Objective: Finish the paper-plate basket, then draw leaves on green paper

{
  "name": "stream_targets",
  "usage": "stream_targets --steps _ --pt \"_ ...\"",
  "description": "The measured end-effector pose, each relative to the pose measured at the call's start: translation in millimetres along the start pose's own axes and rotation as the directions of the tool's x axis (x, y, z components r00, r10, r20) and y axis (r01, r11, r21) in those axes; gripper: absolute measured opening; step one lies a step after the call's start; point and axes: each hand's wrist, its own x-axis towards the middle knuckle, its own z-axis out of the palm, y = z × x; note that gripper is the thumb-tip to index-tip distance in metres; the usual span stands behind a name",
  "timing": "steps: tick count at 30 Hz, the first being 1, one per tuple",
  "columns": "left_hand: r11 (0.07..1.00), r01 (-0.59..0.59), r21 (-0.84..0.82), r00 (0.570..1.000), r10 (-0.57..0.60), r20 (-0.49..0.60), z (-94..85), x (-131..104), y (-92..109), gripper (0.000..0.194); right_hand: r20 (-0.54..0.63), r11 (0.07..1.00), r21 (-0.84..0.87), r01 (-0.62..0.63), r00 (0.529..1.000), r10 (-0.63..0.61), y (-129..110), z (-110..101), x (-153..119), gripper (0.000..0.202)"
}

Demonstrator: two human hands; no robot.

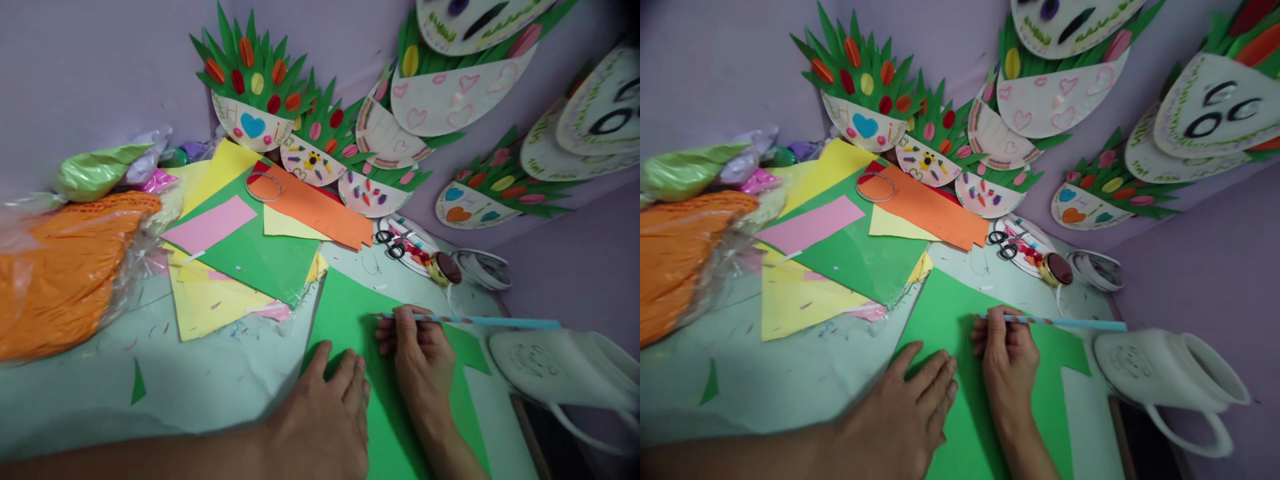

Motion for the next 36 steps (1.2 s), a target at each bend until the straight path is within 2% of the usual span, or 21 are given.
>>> stream_targets --steps 3,7,11,15,17,19,22,24,27,29,32,34,36 --pt "0.999 -0.013 0.03 1.0 0.013 0.022 -3.1 -1.2 -0.6 0.035 -0.081 0.993 0.061 0.102 0.992 -0.097 -2.0 -0.1 -1.9 0.032" --pt "0.999 -0.039 0.006 0.997 0.038 0.065 -12.0 -4.0 -3.1 0.041 -0.081 0.976 -0.044 0.215 0.973 -0.218 0.7 -6.0 -6.0 0.028" --pt "0.999 -0.033 -0.016 0.993 0.035 0.113 -22.5 -5.4 -5.4 0.044 0.082 0.867 -0.322 0.38 0.924 -0.374 7.3 -29.6 -22.4 0.022" --pt "1.0 0.007 -0.029 0.99 -0.003 0.14 -31.5 -4.7 -4.1 0.043 0.279 0.706 -0.459 0.54 0.841 -0.463 24.0 -61.1 -48.7 0.022" --pt "0.998 0.032 -0.048 0.989 -0.025 0.146 -36.3 -5.0 -1.5 0.044 0.376 0.627 -0.523 0.578 0.816 -0.439 32.1 -72.1 -59.1 0.024" --pt "0.997 0.051 -0.053 0.983 -0.041 0.178 -41.2 -6.7 2.1 0.045 0.437 0.581 -0.575 0.576 0.817 -0.377 35.3 -78.2 -65.1 0.025" --pt "0.997 0.073 -0.024 0.971 -0.066 0.23 -48.4 -11.9 6.4 0.045 0.469 0.563 -0.601 0.568 0.82 -0.327 30.9 -80.9 -67.8 0.026" --pt "0.997 0.074 -0.013 0.972 -0.07 0.226 -53.9 -13.8 6.5 0.045 0.473 0.559 -0.604 0.568 0.82 -0.322 25.9 -80.9 -67.8 0.026" --pt "0.996 0.078 -0.04 0.968 -0.066 0.241 -64.2 -5.9 2.0 0.036 0.47 0.558 -0.611 0.562 0.824 -0.316 21.1 -80.7 -68.2 0.025" --pt "0.983 0.182 -0.037 0.942 -0.163 0.294 -70.5 7.5 -2.3 0.028 0.47 0.559 -0.615 0.556 0.828 -0.305 19.7 -80.9 -68.8 0.025" --pt "0.917 0.397 0.048 0.869 -0.392 0.302 -74.2 30.3 -4.9 0.035 0.475 0.563 -0.622 0.544 0.834 -0.281 18.4 -81.3 -69.4 0.026" --pt "0.874 0.478 0.092 0.826 -0.482 0.291 -72.6 40.4 -1.5 0.045 0.478 0.563 -0.624 0.543 0.834 -0.275 18.2 -81.6 -69.2 0.027" --pt "0.846 0.521 0.118 0.797 -0.531 0.288 -69.5 44.4 5.5 0.046 0.475 0.562 -0.619 0.549 0.831 -0.289 19.0 -82.0 -68.6 0.027"
